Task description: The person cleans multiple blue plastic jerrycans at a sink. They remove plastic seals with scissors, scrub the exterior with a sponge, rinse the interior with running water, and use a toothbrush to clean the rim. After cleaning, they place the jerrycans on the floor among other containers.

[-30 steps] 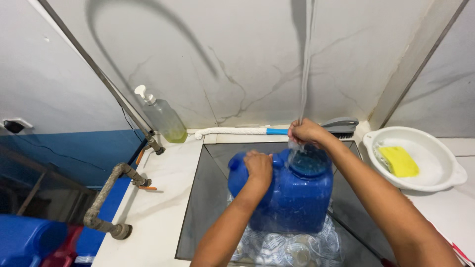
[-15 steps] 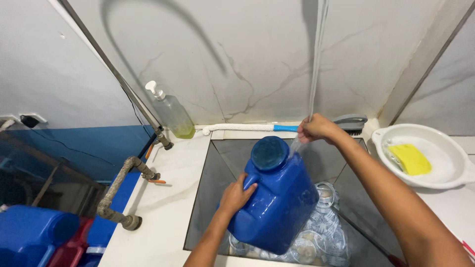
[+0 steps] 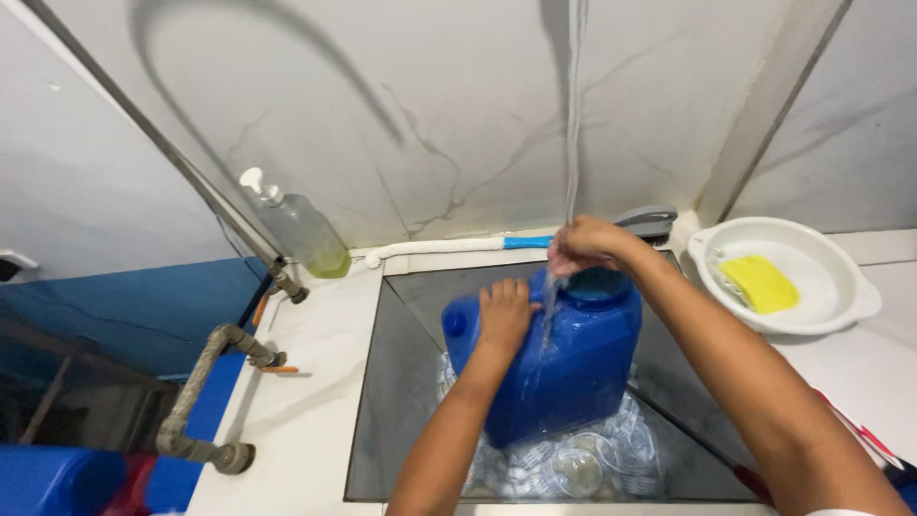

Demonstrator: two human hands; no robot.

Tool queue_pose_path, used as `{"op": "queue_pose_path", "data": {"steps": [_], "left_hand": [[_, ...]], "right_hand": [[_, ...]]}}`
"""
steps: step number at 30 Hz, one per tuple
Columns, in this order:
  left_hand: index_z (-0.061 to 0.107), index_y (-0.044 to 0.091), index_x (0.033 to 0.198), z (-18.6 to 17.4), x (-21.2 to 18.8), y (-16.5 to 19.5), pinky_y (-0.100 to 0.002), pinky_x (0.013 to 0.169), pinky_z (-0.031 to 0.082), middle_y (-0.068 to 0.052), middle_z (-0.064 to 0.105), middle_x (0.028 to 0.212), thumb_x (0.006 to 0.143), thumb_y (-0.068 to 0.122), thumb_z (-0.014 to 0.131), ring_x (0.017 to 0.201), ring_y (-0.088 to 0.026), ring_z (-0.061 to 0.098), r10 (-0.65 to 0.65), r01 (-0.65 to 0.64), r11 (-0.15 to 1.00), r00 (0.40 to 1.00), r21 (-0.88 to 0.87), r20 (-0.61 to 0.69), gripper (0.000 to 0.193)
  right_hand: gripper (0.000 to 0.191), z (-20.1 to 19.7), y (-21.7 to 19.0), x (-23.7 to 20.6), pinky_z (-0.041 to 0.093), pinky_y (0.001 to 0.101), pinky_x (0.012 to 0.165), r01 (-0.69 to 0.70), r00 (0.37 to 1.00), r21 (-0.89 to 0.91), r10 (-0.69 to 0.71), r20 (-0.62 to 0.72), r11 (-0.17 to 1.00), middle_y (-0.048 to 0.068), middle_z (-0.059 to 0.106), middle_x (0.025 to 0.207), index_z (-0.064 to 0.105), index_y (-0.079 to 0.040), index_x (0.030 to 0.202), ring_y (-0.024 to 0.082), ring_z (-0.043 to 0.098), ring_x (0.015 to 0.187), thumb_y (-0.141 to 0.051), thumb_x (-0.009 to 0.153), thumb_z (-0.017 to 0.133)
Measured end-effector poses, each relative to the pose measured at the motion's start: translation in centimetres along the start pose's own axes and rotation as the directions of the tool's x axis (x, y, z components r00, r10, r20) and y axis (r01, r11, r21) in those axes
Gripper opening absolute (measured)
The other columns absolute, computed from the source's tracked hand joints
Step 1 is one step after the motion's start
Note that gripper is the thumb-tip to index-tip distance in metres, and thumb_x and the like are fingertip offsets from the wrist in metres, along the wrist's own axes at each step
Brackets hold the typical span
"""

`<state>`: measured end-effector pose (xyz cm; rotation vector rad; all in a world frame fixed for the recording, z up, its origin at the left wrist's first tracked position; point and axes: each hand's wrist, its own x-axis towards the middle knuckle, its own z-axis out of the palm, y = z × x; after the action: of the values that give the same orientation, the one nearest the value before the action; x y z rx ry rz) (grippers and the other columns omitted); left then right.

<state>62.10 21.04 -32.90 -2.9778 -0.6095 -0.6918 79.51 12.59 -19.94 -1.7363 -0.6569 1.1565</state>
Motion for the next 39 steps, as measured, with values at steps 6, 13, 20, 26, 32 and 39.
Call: {"op": "queue_pose_path", "data": {"steps": [6, 13, 20, 26, 32, 39], "left_hand": [[0.066, 0.004, 0.116, 1.6, 3.6, 2.9, -0.047, 0.093, 0.05, -0.014, 0.071, 0.108, 0.083, 0.041, 0.075, 0.107, -0.032, 0.065, 0.18, -0.186, 0.979, 0.981, -0.087, -0.079, 0.05], [0.075, 0.004, 0.096, 0.2, 2.1, 4.5, -0.051, 0.079, 0.058, -0.021, 0.074, 0.091, 0.08, 0.04, 0.079, 0.088, -0.039, 0.073, 0.183, -0.072, 0.957, 0.902, -0.281, 0.391, 0.039], [0.073, 0.009, 0.098, -1.5, 1.2, 2.2, -0.053, 0.077, 0.058, -0.019, 0.075, 0.089, 0.081, 0.041, 0.077, 0.085, -0.039, 0.073, 0.262, -0.171, 0.956, 0.864, -0.24, 0.429, 0.036], [0.073, 0.011, 0.099, -0.8, 1.9, 3.2, -0.052, 0.076, 0.058, -0.017, 0.076, 0.093, 0.081, 0.042, 0.077, 0.089, -0.037, 0.073, 0.227, -0.141, 0.965, 0.871, -0.22, 0.436, 0.037], [0.072, 0.01, 0.098, 0.3, 1.8, 3.2, -0.05, 0.077, 0.059, -0.016, 0.075, 0.093, 0.081, 0.043, 0.078, 0.087, -0.037, 0.074, 0.235, -0.162, 0.963, 0.894, -0.214, 0.381, 0.038], [0.069, 0.012, 0.096, -0.7, 1.1, -1.4, -0.053, 0.071, 0.056, -0.016, 0.074, 0.083, 0.079, 0.043, 0.079, 0.08, -0.039, 0.072, 0.384, -0.301, 0.915, 0.855, -0.269, 0.349, 0.036]], "right_hand": [[0.028, -1.0, -1.1, 0.0, 0.063, 0.0382, 0.083, 0.118, 0.99, 0.299, -0.136, 0.042, 0.947, 0.019, 0.071, 0.103, 0.064, 0.009, 0.11, 0.028, 0.073, 0.09, -0.015, 0.101, 0.052], [0.104, -0.6, 6.5, -2.0, 0.002, 0.0751, 0.106, -0.436, 0.845, -0.64, 0.043, -0.533, 0.633, 0.017, -0.001, 0.17, 0.022, -0.031, 0.16, 0.054, -0.003, 0.149, -0.08, 0.074, 0.055], [0.047, -3.1, 12.1, -3.8, 0.009, 0.0642, 0.122, 0.278, 0.959, -0.82, -0.2, 0.203, 0.5, 0.008, 0.066, 0.134, 0.075, -0.016, 0.112, 0.025, 0.047, 0.143, -0.05, 0.087, 0.055], [0.052, -3.4, 9.2, -3.8, 0.05, 0.0429, 0.1, 0.111, 0.975, -0.883, -0.223, 0.008, 0.456, 0.017, 0.075, 0.114, 0.078, -0.007, 0.104, 0.034, 0.068, 0.113, -0.049, 0.098, 0.048], [0.08, -1.9, 7.3, -6.9, 0.033, 0.0606, 0.112, -0.173, 0.984, -0.947, 0.0, -0.18, 0.269, 0.018, 0.024, 0.155, 0.032, -0.03, 0.148, 0.046, 0.032, 0.14, -0.076, 0.088, 0.057], [0.11, -3.3, 7.2, -8.7, 0.036, 0.0599, 0.118, 0.131, 0.975, -0.986, 0.165, 0.146, 0.098, 0.006, 0.008, 0.172, 0.02, -0.048, 0.159, 0.041, 0.019, 0.156, -0.057, 0.065, 0.077]]}}
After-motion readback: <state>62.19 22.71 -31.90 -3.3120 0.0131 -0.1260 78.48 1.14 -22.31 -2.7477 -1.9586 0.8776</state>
